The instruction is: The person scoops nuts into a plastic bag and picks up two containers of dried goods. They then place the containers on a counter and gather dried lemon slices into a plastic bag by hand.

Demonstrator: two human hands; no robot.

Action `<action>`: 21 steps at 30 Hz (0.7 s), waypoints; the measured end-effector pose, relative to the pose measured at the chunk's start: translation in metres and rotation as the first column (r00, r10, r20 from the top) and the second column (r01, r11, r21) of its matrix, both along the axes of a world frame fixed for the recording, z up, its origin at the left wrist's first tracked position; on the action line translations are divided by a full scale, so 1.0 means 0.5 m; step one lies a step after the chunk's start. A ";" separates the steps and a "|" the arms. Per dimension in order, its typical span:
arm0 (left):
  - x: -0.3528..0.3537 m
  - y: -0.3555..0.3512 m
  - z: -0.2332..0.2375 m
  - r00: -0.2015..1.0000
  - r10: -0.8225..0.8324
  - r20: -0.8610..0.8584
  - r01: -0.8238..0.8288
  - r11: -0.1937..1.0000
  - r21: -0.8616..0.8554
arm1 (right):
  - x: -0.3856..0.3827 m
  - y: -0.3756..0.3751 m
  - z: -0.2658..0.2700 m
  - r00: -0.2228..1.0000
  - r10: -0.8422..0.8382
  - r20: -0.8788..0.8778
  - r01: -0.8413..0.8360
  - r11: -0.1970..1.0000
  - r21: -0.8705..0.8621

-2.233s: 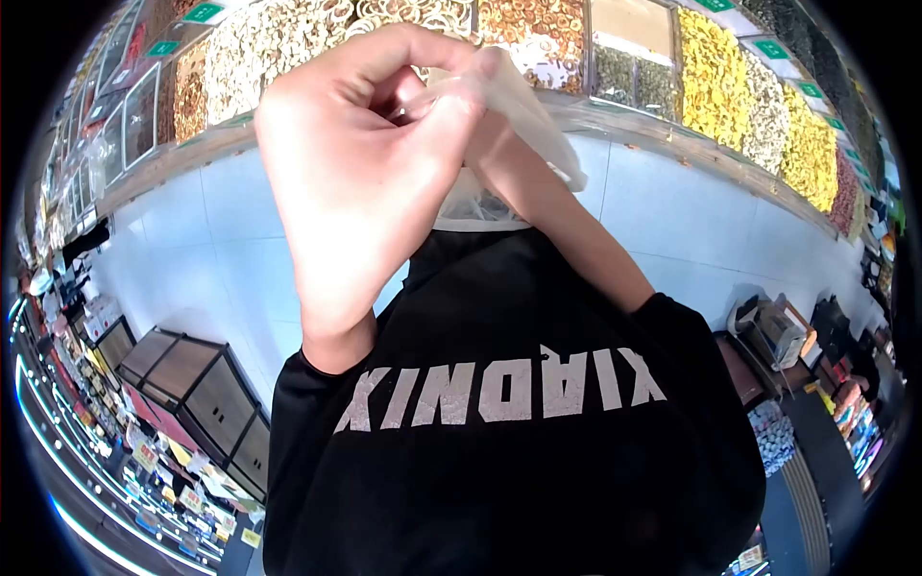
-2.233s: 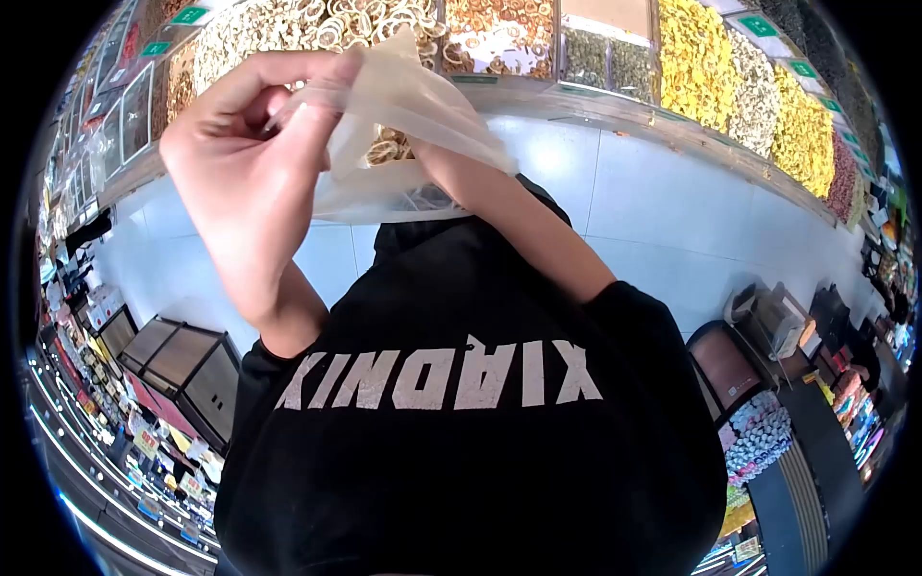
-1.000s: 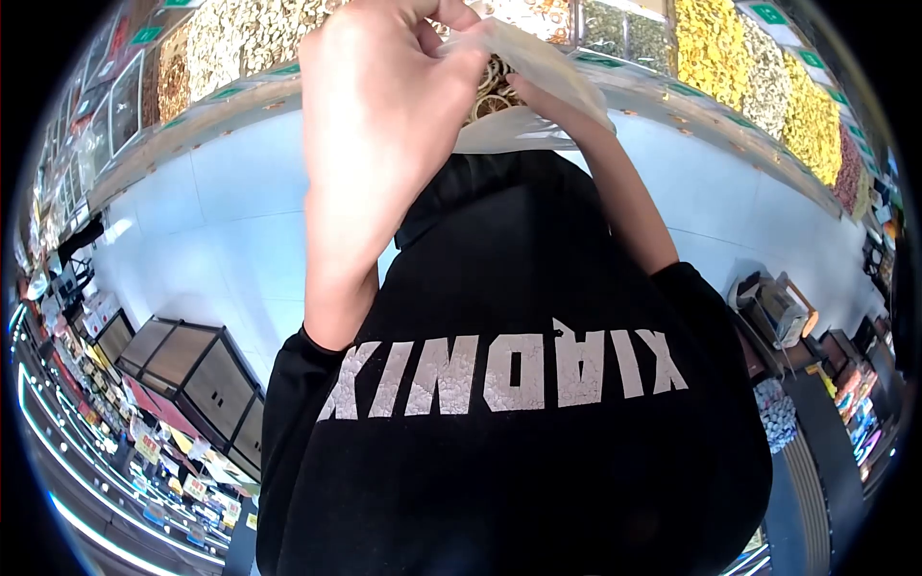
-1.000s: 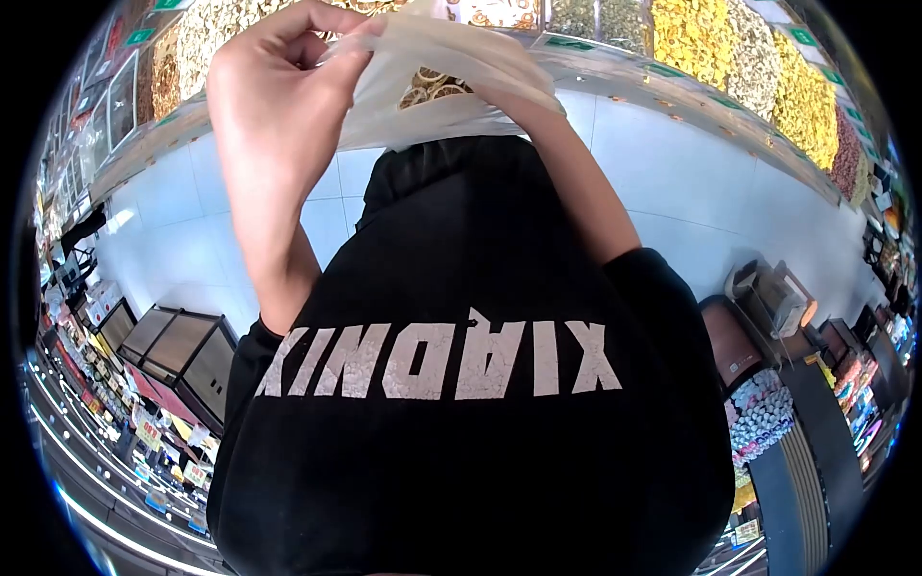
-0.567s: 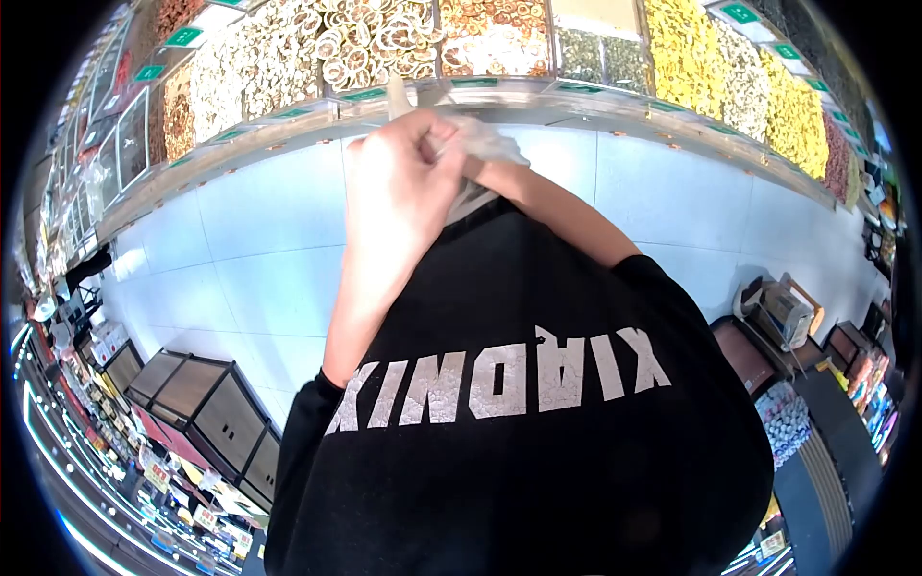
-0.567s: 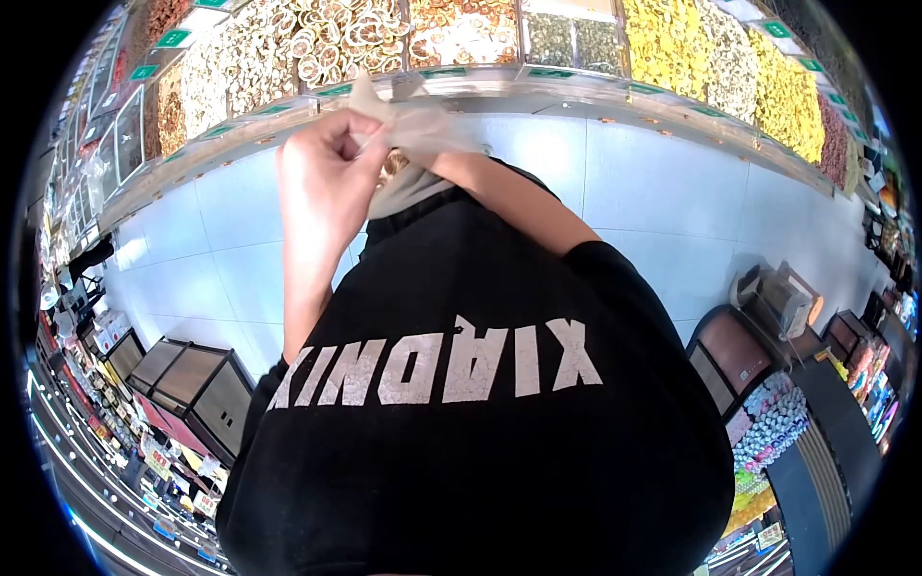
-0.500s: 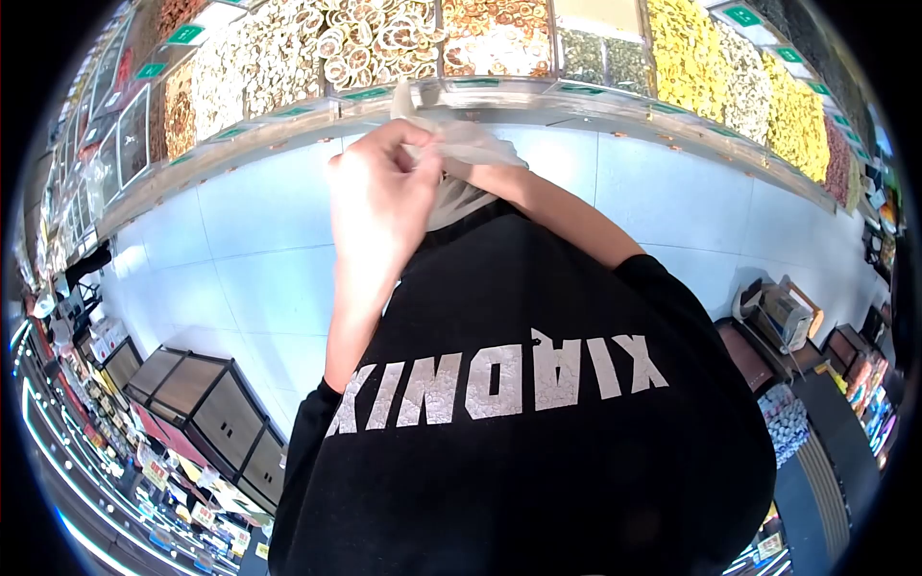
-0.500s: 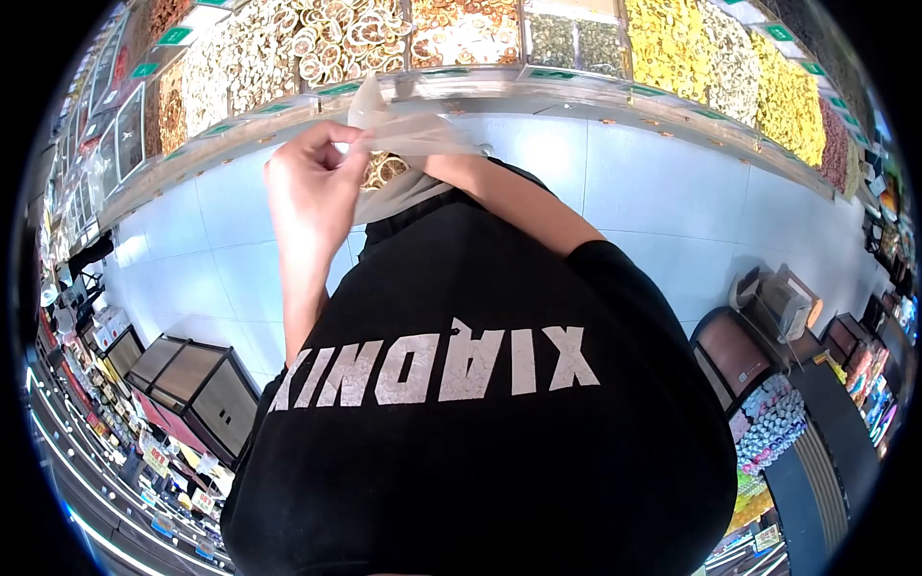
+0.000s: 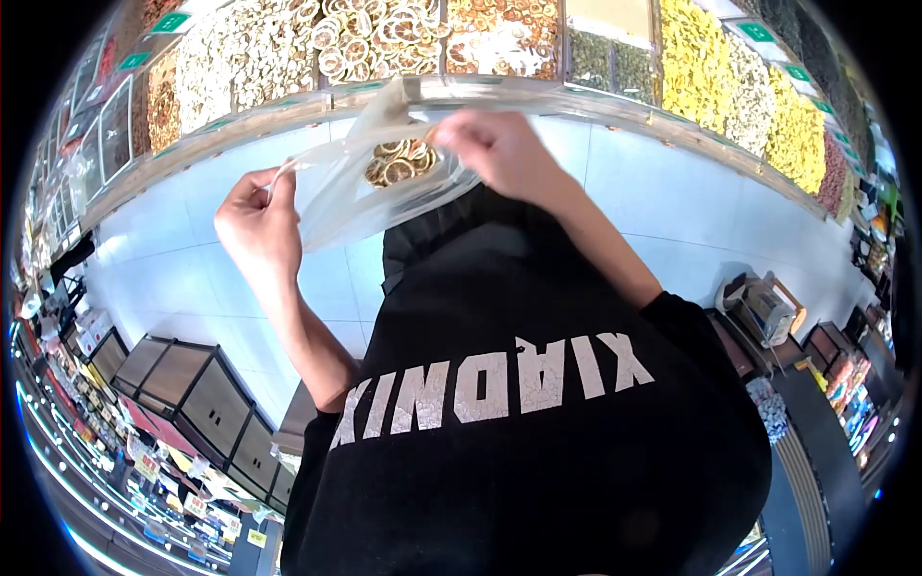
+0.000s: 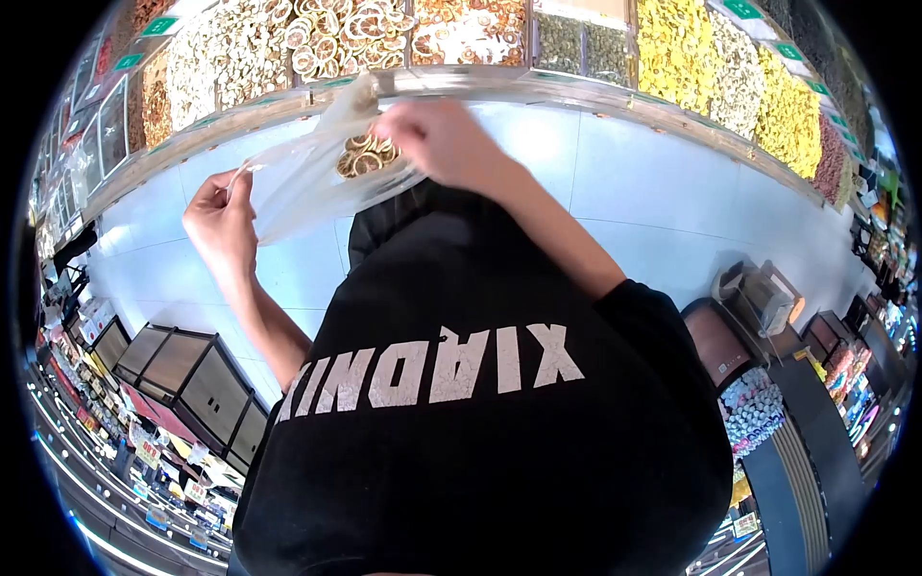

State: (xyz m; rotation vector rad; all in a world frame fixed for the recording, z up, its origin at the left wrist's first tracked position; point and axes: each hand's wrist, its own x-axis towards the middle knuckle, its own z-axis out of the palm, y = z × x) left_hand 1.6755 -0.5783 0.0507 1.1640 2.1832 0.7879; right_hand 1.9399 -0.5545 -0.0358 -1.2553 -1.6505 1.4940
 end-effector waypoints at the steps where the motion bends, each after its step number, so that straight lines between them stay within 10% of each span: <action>1: -0.013 0.004 -0.004 1.000 0.001 0.020 -0.001 1.000 -0.008 | 0.017 0.026 -0.019 0.990 -0.133 -0.052 0.134 0.991 0.012; 4: -0.035 0.025 -0.018 0.996 -0.007 0.086 0.012 0.999 -0.052 | 0.070 0.162 -0.176 0.868 -0.470 0.164 0.434 0.876 0.213; 7: -0.071 0.042 -0.052 0.985 -0.048 0.168 0.065 0.993 -0.098 | 0.066 0.226 -0.247 0.572 -0.349 0.742 0.197 0.937 0.289; 21: -0.231 0.142 -0.207 0.885 -0.044 0.463 0.189 0.944 -0.272 | -0.042 0.293 -0.288 0.739 -0.130 0.661 0.175 0.985 -0.002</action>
